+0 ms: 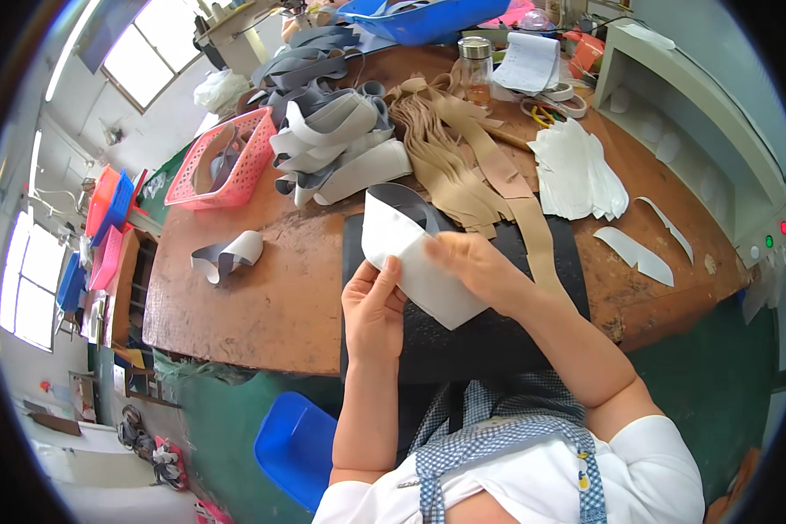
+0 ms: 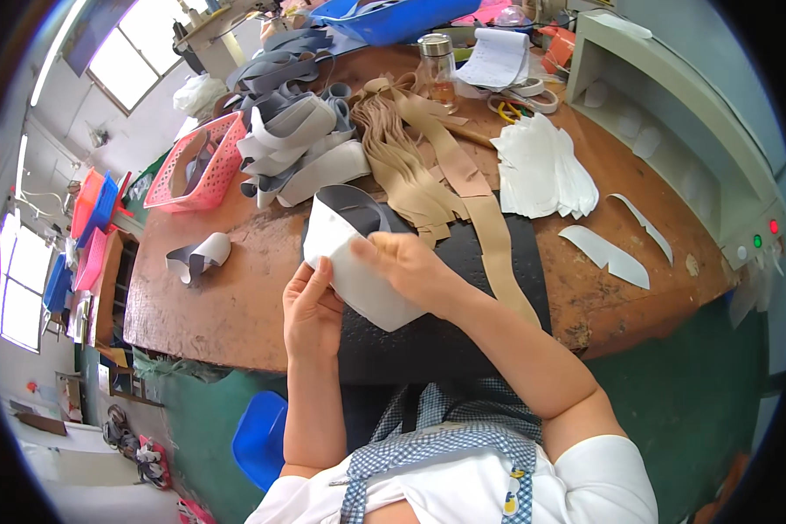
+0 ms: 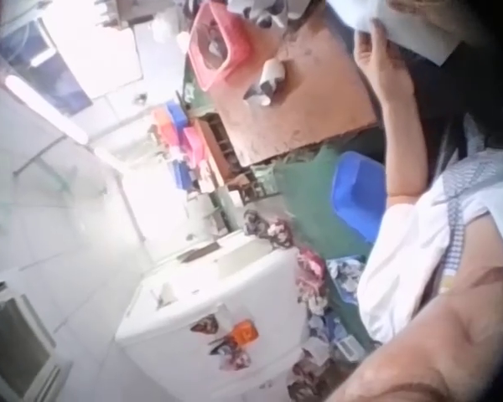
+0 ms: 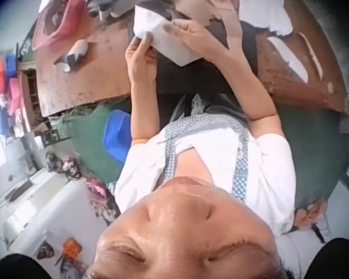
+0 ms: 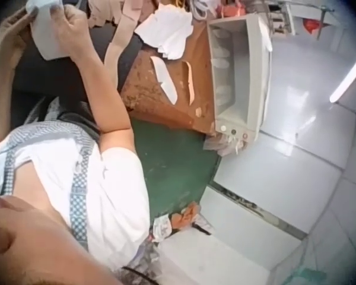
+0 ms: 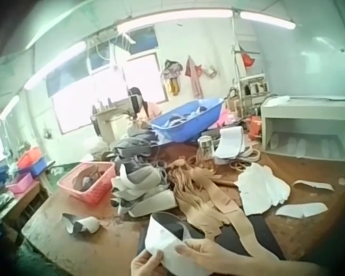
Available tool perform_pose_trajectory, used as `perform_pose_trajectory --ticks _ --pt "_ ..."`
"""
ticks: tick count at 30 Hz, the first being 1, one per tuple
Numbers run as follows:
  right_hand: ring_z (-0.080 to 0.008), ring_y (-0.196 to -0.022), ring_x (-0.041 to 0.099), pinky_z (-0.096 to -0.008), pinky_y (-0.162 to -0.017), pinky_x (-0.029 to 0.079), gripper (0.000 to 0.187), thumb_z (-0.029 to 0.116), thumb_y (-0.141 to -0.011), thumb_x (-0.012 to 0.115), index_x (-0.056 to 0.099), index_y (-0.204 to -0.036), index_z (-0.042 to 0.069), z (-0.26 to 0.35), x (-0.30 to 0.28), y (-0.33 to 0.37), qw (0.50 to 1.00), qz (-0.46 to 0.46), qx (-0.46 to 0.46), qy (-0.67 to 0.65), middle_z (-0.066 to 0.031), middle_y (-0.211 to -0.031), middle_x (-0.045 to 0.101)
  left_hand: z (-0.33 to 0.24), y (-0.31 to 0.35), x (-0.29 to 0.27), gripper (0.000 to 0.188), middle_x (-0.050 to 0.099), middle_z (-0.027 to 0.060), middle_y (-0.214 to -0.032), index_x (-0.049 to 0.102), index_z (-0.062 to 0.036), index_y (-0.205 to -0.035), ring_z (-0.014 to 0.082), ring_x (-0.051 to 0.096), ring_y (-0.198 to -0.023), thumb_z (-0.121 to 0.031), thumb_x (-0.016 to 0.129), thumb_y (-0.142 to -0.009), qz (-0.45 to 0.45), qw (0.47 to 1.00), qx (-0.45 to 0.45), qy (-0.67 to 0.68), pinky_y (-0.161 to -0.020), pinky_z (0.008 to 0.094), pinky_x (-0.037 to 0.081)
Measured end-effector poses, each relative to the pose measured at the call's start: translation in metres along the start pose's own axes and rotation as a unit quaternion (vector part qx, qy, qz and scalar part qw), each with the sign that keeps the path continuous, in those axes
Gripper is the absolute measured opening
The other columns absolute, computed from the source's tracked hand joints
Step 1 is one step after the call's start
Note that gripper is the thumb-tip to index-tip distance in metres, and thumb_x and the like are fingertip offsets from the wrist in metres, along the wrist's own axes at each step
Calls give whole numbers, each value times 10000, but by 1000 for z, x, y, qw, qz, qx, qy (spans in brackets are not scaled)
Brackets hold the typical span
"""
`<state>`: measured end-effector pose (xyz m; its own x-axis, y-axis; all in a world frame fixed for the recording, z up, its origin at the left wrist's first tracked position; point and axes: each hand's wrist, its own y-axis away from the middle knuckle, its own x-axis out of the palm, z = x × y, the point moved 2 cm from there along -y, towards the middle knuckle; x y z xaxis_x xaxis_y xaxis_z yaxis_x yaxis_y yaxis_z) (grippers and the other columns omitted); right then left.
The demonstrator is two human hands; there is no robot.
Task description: Assembling and lining up leather and fabric components for shoe manufacturing at a workbench.
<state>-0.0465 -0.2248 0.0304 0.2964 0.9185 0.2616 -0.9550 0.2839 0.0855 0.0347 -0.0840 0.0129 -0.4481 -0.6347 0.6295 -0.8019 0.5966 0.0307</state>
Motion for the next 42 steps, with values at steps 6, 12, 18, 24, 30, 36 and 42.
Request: perform_pose_trajectory --ticks 6,12,18,24,30,36,42 --pt "-45 -722 585 -222 -639 469 316 295 -1004 617 699 -952 -5 -20 -7 15 998 47 -17 49 4 -807 666 7 -6 -23 286 695 96 -1095 610 36 -1186 181 683 -978 -120 666 -952 -20 998 -44 47 -861 305 555" --pt "-43 -707 562 -220 -638 457 357 308 -1032 571 702 -926 -7 -34 -10 24 997 56 -14 60 20 -773 655 8 -3 -21 288 692 108 -1093 605 39 -1194 188 686 -960 -91 663 -944 9 997 -48 53 -875 327 556" --pt "-62 -868 600 -224 -733 469 486 404 -990 623 612 -1206 -31 -8 -18 21 994 94 -32 35 -41 -995 676 -1 16 -14 292 707 110 -1072 626 50 -1176 169 686 -938 -72 691 -919 93 993 -44 -66 -868 305 537" --pt "-55 -685 562 -217 -616 447 234 243 -904 735 682 -878 17 6 -14 2 994 7 -110 27 4 -760 642 0 31 -3 317 701 76 -1043 633 63 -1177 128 658 -933 -43 721 -891 98 985 -45 -136 -872 291 523" --pt "-52 -676 568 -227 -608 457 140 173 -889 729 686 -858 44 2 -7 -1 994 5 -37 -101 5 -764 650 6 33 -5 395 688 96 -1109 576 62 -1262 148 662 -966 -60 704 -909 116 987 -90 -60 -884 297 523" --pt "-61 -701 581 -225 -639 458 209 217 -941 703 677 -860 27 5 -9 17 998 12 -61 -16 1 -765 646 -9 43 11 464 682 195 -1114 502 104 -1299 225 702 -987 -95 665 -912 96 988 -66 -101 -812 328 582" --pt "-168 -968 657 -316 -792 504 573 502 -1070 335 654 -1047 26 15 -45 32 967 -76 -222 104 -120 -989 696 -49 78 15 500 668 293 -718 555 168 -1157 363 686 -542 -10 760 -737 260 956 -68 120 -442 392 563"
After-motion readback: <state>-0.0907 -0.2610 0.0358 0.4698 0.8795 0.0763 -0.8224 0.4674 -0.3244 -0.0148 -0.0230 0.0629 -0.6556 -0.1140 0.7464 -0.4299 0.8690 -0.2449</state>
